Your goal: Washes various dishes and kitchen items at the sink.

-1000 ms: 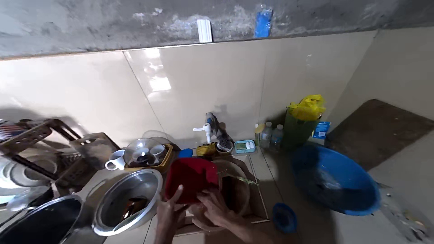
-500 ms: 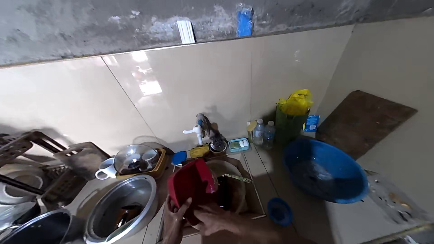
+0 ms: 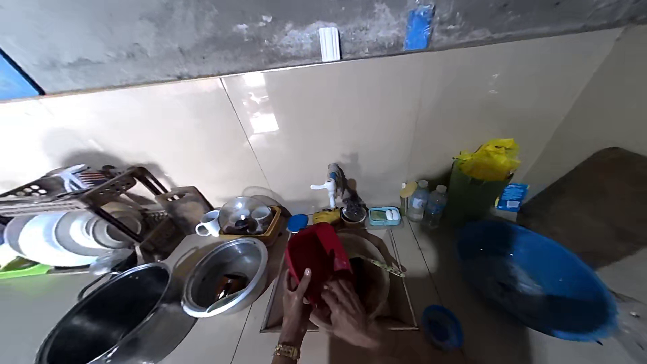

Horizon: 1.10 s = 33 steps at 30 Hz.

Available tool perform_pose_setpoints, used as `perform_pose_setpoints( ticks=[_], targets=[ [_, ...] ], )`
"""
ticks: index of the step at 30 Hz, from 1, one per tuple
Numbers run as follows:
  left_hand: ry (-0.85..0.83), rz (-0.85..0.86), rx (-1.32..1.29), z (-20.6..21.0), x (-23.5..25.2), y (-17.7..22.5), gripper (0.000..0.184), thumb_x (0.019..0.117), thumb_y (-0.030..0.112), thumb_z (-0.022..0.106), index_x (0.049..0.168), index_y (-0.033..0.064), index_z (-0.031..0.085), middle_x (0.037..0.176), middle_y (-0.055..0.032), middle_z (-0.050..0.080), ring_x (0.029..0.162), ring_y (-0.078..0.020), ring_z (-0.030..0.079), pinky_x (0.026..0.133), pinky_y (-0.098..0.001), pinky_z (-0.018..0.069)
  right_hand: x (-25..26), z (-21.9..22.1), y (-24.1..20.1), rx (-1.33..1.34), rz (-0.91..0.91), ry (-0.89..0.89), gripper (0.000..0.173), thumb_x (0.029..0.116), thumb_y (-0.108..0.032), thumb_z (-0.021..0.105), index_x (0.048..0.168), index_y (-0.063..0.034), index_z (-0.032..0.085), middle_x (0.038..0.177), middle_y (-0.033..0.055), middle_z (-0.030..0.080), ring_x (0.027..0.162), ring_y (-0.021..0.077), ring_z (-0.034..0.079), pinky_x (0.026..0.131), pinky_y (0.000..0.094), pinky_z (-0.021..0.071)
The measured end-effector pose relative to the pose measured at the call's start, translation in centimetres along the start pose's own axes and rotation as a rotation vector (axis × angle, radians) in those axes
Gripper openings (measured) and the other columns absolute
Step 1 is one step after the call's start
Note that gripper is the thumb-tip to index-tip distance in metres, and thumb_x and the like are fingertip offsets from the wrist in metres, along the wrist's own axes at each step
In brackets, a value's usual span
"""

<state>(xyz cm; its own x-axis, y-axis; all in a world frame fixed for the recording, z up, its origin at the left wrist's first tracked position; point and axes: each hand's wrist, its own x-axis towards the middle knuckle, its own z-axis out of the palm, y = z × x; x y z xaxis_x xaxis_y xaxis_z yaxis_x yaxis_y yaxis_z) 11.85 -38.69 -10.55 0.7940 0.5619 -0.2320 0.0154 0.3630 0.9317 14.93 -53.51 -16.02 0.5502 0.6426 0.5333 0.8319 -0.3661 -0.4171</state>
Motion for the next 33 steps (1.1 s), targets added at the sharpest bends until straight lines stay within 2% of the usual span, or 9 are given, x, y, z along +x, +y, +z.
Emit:
perform_pose_setpoints(
  ticks=[5, 9, 13, 17, 20, 25, 27, 30, 33],
  targets=[
    [-0.005, -0.02, -0.008, -0.3, 0.3, -0.3, 0.081, 0.0969, 0.029, 0.068, 0.161, 0.0171, 0.02, 0.144, -0.0239, 0.052, 0.114, -0.0357, 0.064, 0.085, -0.053, 0.0588, -1.6, -0.2, 2.2, -0.049, -0.079, -0.025, 0.073, 0.0684, -0.004, 0.086, 0.138, -0.007, 0.062, 0.142, 0.024, 0.058, 0.133, 0.0415, 0.055, 0.112, 0.0517, 0.0476],
    [-0.009, 0.011, -0.047, 0.3, 0.4, -1.0, 0.08, 0.0972, 0.026, 0.067, 0.161, 0.0135, 0.02, 0.141, -0.0245, 0.053, 0.114, -0.0341, 0.064, 0.088, -0.0509, 0.0584, -1.8, 0.7, -0.1, -0.009, 0.013, 0.048, 0.073, 0.0624, -0.005, 0.085, 0.133, -0.0014, 0.066, 0.142, 0.0245, 0.058, 0.136, 0.0436, 0.052, 0.116, 0.0544, 0.0415],
    [-0.062, 0.058, 0.016, -0.8, 0.8, -1.1, 0.09, 0.0903, 0.024, 0.072, 0.162, 0.014, 0.018, 0.146, -0.0243, 0.048, 0.115, -0.0328, 0.063, 0.087, -0.0493, 0.0586, -1.5, -0.2, 1.2, 0.04, -0.11, -0.016, 0.06, 0.0699, 0.001, 0.082, 0.128, -0.0056, 0.069, 0.141, 0.0209, 0.06, 0.131, 0.0394, 0.058, 0.11, 0.0503, 0.05],
    [-0.122, 0.066, -0.026, -1.9, 0.9, -1.5, 0.095, 0.0867, 0.03, 0.07, 0.162, 0.0125, 0.016, 0.148, -0.022, 0.048, 0.12, -0.0301, 0.063, 0.091, -0.0469, 0.0587, 1.1, -3.6, 2.7, 0.067, -0.045, -0.338, 0.048, 0.0846, 0.008, 0.064, 0.131, -0.0033, 0.067, 0.144, 0.021, 0.057, 0.137, 0.0385, 0.051, 0.116, 0.0475, 0.0423],
    [-0.072, 0.054, -0.029, -1.9, 0.5, -1.6, 0.088, 0.0904, 0.027, 0.066, 0.162, 0.0126, 0.016, 0.145, -0.0224, 0.05, 0.114, -0.0289, 0.064, 0.086, -0.0454, 0.0586, 2.3, -4.2, -0.8, 0.218, -0.003, -0.444, 0.038, 0.0907, 0.001, 0.065, 0.129, 0.0007, 0.067, 0.14, 0.0232, 0.06, 0.135, 0.0377, 0.053, 0.117, 0.0466, 0.0396],
    [-0.045, 0.059, -0.062, -1.3, 0.5, -2.5, 0.082, 0.0967, 0.029, 0.061, 0.161, 0.0104, 0.013, 0.138, -0.0229, 0.053, 0.111, -0.0267, 0.064, 0.087, -0.0442, 0.058, 5.2, -3.6, -4.8, 0.614, 0.588, -0.134, 0.033, 0.0958, -0.004, 0.058, 0.126, 0.0032, 0.069, 0.119, 0.0227, 0.07, 0.114, 0.0301, 0.067, 0.104, 0.0455, 0.0508],
    [-0.046, 0.055, -0.091, -0.8, 0.2, -2.5, 0.076, 0.1004, 0.027, 0.055, 0.161, 0.0096, 0.011, 0.131, -0.0203, 0.056, 0.105, -0.022, 0.065, 0.085, -0.0397, 0.0583, 6.1, -3.9, -5.8, 0.655, 0.647, -0.026, 0.031, 0.095, -0.007, 0.059, 0.121, 0.003, 0.072, 0.115, 0.0205, 0.072, 0.109, 0.027, 0.068, 0.1, 0.0431, 0.0521],
    [-0.054, 0.062, -0.07, -1.4, 0.7, -1.8, 0.077, 0.101, 0.03, 0.055, 0.162, 0.0107, 0.011, 0.14, -0.0214, 0.052, 0.112, -0.0241, 0.063, 0.09, -0.0416, 0.0569, 4.2, -4.7, -6.1, 0.483, 0.369, -0.158, 0.023, 0.095, 0.0, 0.06, 0.114, 0.0059, 0.071, 0.113, 0.0214, 0.071, 0.108, 0.03, 0.068, 0.099, 0.0422, 0.0532],
    [-0.108, 0.087, 0.005, -2.7, 1.3, -1.0, 0.094, 0.0896, 0.038, 0.066, 0.163, 0.0142, 0.012, 0.15, -0.0209, 0.046, 0.122, -0.0274, 0.061, 0.092, -0.0466, 0.0579, 2.9, -5.6, -1.4, 0.195, -0.055, -0.303, 0.018, 0.0948, 0.003, 0.059, 0.107, 0.0057, 0.072, 0.12, 0.0218, 0.069, 0.12, 0.0371, 0.063, 0.108, 0.0472, 0.049]
  ],
)
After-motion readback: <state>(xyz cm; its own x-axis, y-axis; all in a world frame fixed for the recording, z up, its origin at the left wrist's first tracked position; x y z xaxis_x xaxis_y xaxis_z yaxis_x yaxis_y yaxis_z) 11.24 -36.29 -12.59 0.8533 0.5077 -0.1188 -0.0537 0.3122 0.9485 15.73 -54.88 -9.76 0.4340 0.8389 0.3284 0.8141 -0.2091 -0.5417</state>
